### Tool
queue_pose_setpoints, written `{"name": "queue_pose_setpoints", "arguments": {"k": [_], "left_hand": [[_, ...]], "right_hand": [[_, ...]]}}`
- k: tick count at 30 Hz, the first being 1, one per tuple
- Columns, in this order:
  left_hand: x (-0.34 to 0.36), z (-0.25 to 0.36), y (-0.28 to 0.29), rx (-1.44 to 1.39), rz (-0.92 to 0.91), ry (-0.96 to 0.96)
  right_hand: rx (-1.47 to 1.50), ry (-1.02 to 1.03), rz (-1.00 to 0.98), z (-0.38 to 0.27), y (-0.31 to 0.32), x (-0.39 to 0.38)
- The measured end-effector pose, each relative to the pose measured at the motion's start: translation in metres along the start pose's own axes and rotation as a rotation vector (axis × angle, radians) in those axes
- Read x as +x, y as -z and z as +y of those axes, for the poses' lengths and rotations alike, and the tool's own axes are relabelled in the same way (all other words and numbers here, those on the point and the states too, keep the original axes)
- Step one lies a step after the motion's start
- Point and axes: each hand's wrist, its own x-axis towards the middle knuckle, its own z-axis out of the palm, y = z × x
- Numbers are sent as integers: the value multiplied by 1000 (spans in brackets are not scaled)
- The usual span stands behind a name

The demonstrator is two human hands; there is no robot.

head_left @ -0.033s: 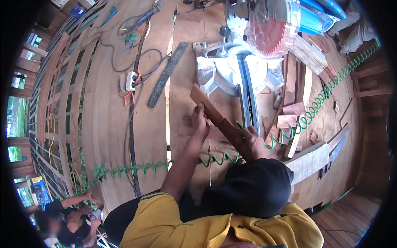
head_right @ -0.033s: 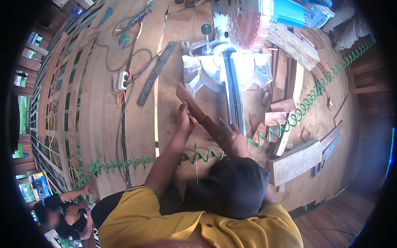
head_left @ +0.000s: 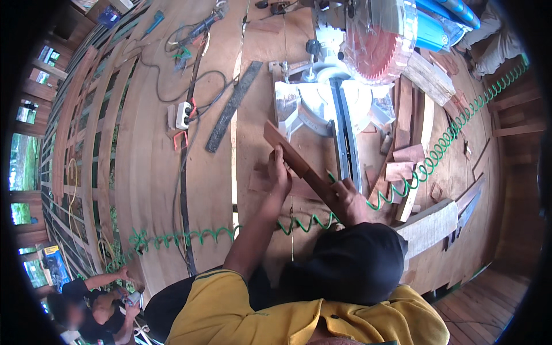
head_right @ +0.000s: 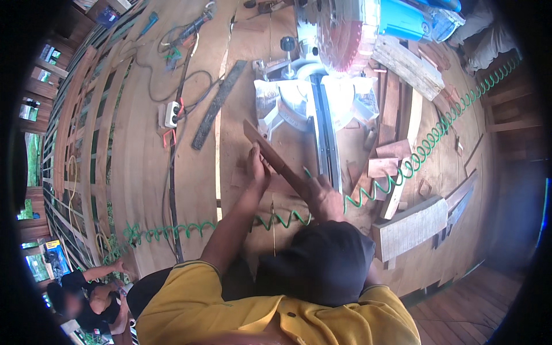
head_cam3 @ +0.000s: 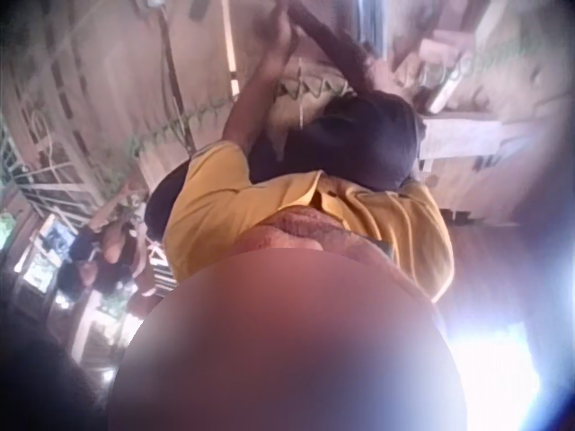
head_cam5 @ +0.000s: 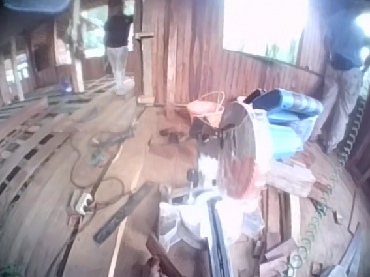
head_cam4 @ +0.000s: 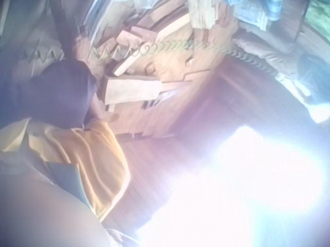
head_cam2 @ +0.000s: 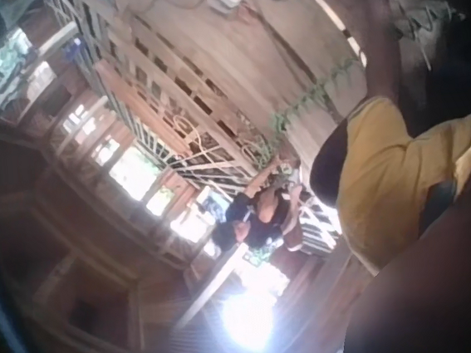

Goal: The person walks through a partially built wooden structure, picks up a small wooden plank, and uses a miter saw to cut it into smaller pieces. The person handles the wood and operates the saw multiple times, producing several cut pieces.

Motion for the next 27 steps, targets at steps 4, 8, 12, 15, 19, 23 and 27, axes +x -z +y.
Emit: {"name": "queue_pose_setpoints", "arguments": {"k": [4,8,12,15,19,23,27], "left_hand": [[-9,3,-5,274,31,-179],[38,17,38,419,184,-311],[83,70,30,1063,413,-447],[141,108,-12,1074,109,-487],[265,179,-72,1328,105,-606],[340,257,-93,1279,-47,-856],[275,225,-105,1038,-133,-685]], "right_hand": [[-45,-12,54,-20,1,8],[94,20,183,-24,2,26],[300,56,157,-17,33,16],[409,3,19,0,43,-8],[506,-35,-85,6,24,-33],[545,71,-119,7,24,-25],[575,-59,-5,15,5,-31]]}}
